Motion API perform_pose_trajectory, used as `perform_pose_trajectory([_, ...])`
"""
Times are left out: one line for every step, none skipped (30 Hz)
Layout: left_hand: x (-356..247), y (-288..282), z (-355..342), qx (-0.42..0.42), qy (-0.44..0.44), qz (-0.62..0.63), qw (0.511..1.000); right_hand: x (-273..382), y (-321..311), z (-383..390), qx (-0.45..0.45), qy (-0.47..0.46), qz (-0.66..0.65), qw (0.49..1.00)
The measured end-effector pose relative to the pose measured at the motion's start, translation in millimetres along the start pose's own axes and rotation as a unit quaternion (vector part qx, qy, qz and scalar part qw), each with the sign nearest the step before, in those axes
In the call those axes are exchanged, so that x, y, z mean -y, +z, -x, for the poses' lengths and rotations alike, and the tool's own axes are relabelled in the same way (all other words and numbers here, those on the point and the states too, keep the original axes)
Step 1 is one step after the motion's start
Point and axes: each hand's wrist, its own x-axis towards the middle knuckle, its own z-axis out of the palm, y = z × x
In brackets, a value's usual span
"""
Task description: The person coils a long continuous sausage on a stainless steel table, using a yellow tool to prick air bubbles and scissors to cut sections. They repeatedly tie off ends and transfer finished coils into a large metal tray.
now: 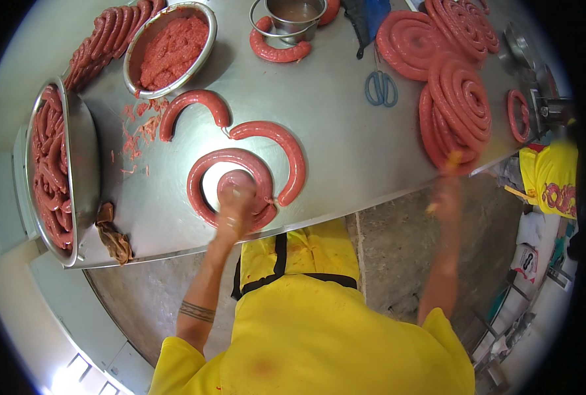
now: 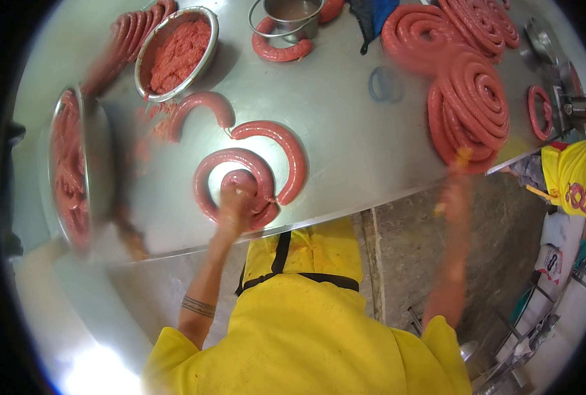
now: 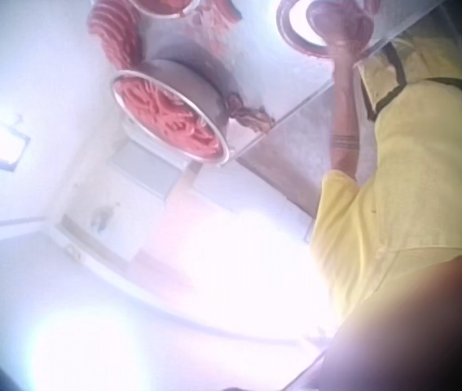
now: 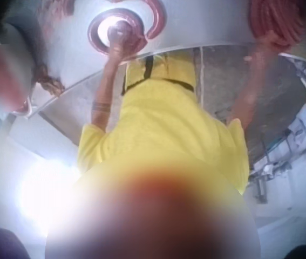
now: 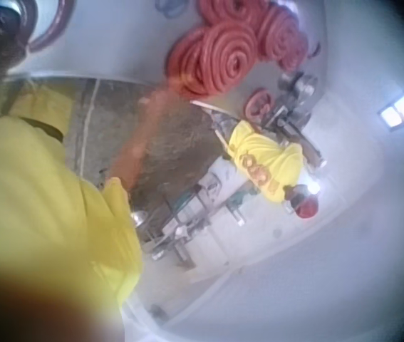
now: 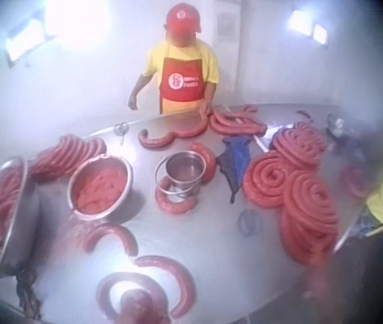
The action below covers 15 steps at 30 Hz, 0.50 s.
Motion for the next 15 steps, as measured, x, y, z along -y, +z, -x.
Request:
perform_pose_trajectory([17.4, -8.9, 1.5, -0.046, -0.124, -0.013, 0.991, -36.5, 53.3, -1.9, 0.01, 0.034, 0.08, 0.996])
perform_pose_trajectory([36.0, -18.0, 3.6, -0.149, -0.186, -0.013, 0.971, -64.4, 109.2, -2.8, 0.064, 0.063, 0.018, 0.996])
perform_pose_trajectory([54.0, -25.2, 5.2, -0.198, -0.255, -0.132, 0.937, -82.0, 164.2, -2.3, 0.105, -0.031, 0.159, 0.981])
perform_pose_trajectory([69.2, -30.9, 6.7, -0.2, -0.309, -0.116, 0.922, -89.0, 214.4, -2.4, 0.084, -0.065, 0.326, 0.94])
perform_pose_trajectory([76.6, -29.3, 8.1, -0.13, -0.37, -0.093, 0.915, -86.5, 256.1, 3.4, 0.102, -0.036, 0.319, 0.941])
perform_pose_trajectory([82.3, -29.6, 9.3, -0.036, -0.468, -0.065, 0.88, -79.9, 291.9, 7.3, 0.089, 0.001, 0.341, 0.936])
perform_pose_trajectory([82.6, -22.6, 6.1, -0.03, -0.47, 0.028, 0.882, -70.4, 318.7, 11.1, 0.129, -0.002, 0.325, 0.937])
perform_pose_trajectory([80.0, -14.5, 0.8, -0.02, -0.488, 0.12, 0.864, -62.0, 337.0, 12.2, 0.104, 0.025, 0.346, 0.932])
perform_pose_trajectory([72.9, -6.0, -3.8, -0.012, -0.489, 0.236, 0.84, -54.8, 348.6, 13.0, 0.096, 0.04, 0.356, 0.929])
perform_pose_trajectory([64.7, 2.3, -10.9, 0.005, -0.525, 0.337, 0.781, -49.9, 352.3, 12.2, 0.134, 0.028, 0.332, 0.933])
perform_pose_trajectory([58.9, 5.1, -18.6, 0.033, -0.54, 0.398, 0.741, -48.7, 350.3, 9.6, 0.078, 0.027, 0.357, 0.93])
perform_pose_trajectory([53.5, 6.3, -26.0, 0.058, -0.553, 0.479, 0.679, -49.4, 343.4, 6.1, 0.053, 0.011, 0.359, 0.932])
perform_pose_trajectory([47.4, 5.9, -30.3, 0.061, -0.531, 0.554, 0.638, -52.2, 332.6, 1.5, 0.065, -0.015, 0.341, 0.938])
perform_pose_trajectory([43.2, 2.7, -32.5, 0.051, -0.509, 0.631, 0.584, -55.6, 319.6, -2.3, 0.018, 0.005, 0.357, 0.934])
perform_pose_trajectory([41.2, -2.4, -33.5, 0.041, -0.475, 0.709, 0.52, -57.8, 304.1, -6.4, 0.031, -0.003, 0.333, 0.942])
